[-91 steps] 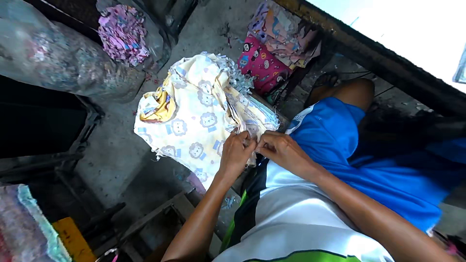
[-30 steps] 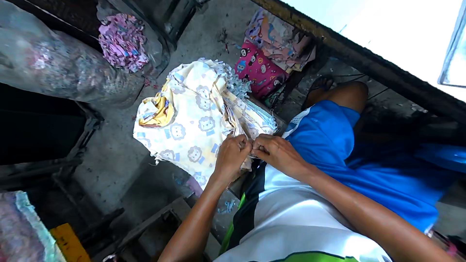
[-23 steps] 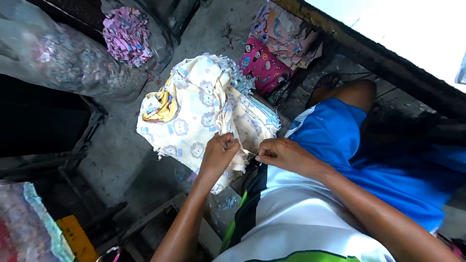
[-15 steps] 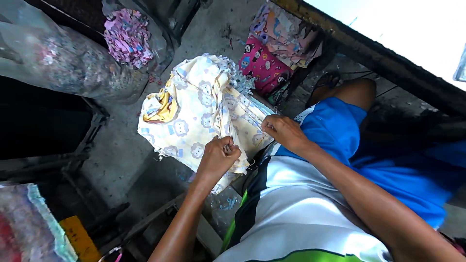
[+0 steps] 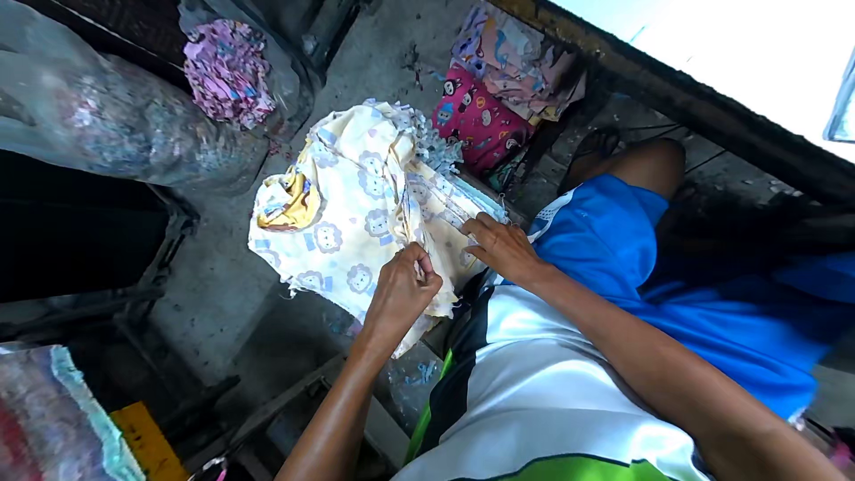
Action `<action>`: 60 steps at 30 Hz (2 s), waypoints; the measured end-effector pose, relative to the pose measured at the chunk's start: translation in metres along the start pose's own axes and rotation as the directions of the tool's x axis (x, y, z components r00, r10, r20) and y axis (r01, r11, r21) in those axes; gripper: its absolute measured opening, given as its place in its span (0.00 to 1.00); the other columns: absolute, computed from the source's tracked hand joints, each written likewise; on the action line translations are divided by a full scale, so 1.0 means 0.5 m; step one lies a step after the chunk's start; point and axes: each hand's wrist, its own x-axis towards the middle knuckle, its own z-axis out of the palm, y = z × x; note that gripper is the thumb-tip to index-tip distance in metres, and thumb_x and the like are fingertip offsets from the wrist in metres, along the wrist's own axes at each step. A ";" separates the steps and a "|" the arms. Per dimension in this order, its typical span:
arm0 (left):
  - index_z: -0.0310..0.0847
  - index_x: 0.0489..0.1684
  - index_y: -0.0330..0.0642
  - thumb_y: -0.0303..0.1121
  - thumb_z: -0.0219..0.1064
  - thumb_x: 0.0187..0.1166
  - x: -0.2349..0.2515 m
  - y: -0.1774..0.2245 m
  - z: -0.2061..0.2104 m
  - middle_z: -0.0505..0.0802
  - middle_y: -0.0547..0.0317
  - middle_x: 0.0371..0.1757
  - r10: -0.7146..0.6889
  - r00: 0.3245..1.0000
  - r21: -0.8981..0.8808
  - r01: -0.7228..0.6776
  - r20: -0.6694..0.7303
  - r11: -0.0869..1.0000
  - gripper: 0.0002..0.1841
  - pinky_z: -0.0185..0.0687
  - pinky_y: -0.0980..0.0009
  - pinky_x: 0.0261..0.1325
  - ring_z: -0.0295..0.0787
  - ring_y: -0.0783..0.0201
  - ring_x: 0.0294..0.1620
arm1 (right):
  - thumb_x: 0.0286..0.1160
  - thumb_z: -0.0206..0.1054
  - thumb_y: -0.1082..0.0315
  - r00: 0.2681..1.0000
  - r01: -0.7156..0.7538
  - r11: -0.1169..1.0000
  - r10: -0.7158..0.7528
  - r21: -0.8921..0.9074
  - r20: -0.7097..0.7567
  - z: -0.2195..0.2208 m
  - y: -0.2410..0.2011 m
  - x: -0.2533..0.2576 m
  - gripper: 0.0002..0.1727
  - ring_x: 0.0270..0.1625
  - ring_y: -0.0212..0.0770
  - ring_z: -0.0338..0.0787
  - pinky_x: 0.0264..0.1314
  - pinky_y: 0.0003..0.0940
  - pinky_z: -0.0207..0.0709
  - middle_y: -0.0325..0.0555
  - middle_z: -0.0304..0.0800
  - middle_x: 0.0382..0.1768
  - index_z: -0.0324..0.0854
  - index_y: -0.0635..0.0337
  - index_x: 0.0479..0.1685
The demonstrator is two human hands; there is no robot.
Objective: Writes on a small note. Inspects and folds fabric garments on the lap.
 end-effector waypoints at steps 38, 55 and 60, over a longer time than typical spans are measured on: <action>0.76 0.28 0.39 0.30 0.71 0.75 0.004 -0.015 0.028 0.79 0.54 0.24 0.045 0.997 -0.011 -0.046 -0.066 0.999 0.09 0.72 0.58 0.30 0.78 0.56 0.26 | 0.78 0.73 0.62 0.980 -0.190 0.972 0.180 0.136 0.082 -0.019 -0.008 -0.028 0.13 0.43 0.57 0.89 0.44 0.59 0.80 0.56 0.88 0.40 0.85 0.65 0.44; 0.85 0.30 0.36 0.39 0.70 0.80 0.024 -0.019 0.037 0.86 0.44 0.35 -0.055 0.999 -0.123 0.055 0.004 0.991 0.14 0.76 0.43 0.47 0.84 0.45 0.43 | 0.78 0.73 0.53 0.949 -0.103 0.913 -0.029 0.395 0.315 -0.065 -0.056 -0.068 0.17 0.34 0.33 0.86 0.45 0.36 0.80 0.42 0.89 0.30 0.88 0.61 0.39; 0.86 0.32 0.41 0.38 0.65 0.82 -0.004 -0.018 -0.015 0.82 0.56 0.30 -0.108 0.994 -0.152 0.102 -0.032 0.983 0.12 0.73 0.56 0.39 0.79 0.60 0.34 | 0.81 0.71 0.57 0.998 0.013 0.968 -0.027 0.252 0.052 -0.063 -0.017 -0.042 0.15 0.39 0.51 0.91 0.44 0.56 0.84 0.52 0.91 0.37 0.87 0.62 0.46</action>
